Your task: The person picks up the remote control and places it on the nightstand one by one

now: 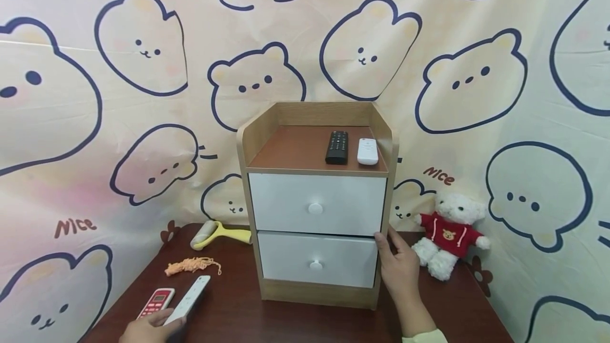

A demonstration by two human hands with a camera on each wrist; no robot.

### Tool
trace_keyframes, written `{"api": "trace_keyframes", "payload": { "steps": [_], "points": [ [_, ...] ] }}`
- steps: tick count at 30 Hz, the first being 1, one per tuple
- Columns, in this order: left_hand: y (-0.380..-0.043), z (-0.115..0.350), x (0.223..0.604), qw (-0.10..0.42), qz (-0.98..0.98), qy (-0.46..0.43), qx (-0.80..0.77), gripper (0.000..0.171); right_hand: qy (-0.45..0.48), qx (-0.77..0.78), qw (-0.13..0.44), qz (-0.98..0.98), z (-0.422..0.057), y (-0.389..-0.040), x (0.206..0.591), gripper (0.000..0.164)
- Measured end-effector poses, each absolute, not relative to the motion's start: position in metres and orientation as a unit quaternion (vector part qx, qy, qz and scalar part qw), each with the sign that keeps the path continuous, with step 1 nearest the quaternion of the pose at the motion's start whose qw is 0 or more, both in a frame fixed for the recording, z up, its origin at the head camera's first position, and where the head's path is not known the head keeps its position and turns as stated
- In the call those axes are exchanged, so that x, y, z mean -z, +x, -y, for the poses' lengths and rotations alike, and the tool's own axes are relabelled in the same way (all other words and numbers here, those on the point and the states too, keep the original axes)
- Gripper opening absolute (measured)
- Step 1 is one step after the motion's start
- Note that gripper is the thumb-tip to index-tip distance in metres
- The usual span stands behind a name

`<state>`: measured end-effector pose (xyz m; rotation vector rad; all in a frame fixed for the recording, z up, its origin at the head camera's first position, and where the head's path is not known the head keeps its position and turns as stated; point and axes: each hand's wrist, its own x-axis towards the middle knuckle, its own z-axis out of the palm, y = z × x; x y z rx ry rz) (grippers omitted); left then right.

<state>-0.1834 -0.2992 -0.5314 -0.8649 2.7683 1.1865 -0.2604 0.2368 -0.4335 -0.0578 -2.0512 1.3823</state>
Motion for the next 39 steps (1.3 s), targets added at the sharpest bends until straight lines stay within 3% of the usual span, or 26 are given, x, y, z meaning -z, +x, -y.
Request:
{"api": "trace_keyframes", "payload": {
  "steps": [10,23,28,39],
  "points": [
    [-0.159,0.252,0.441,-0.090,-0.862,-0.210,-0.453,0.081,-0.014,-0.534,0.328,0.779,-0.236,-0.259,0.433,0.043],
    [-0.121,0.152,0.311,-0.214,-0.831,-0.057,-0.510,0.054,-0.020,-0.527,0.335,0.781,-0.236,-0.260,0.432,0.042],
    [-0.132,0.112,0.272,-0.252,-0.810,0.001,-0.529,0.048,-0.025,-0.528,0.330,0.782,-0.235,-0.260,0.431,0.043],
    [-0.194,0.059,0.214,-0.260,-0.784,0.057,-0.560,0.043,-0.031,-0.528,0.305,0.792,-0.237,-0.258,0.430,0.051]
  ]
}}
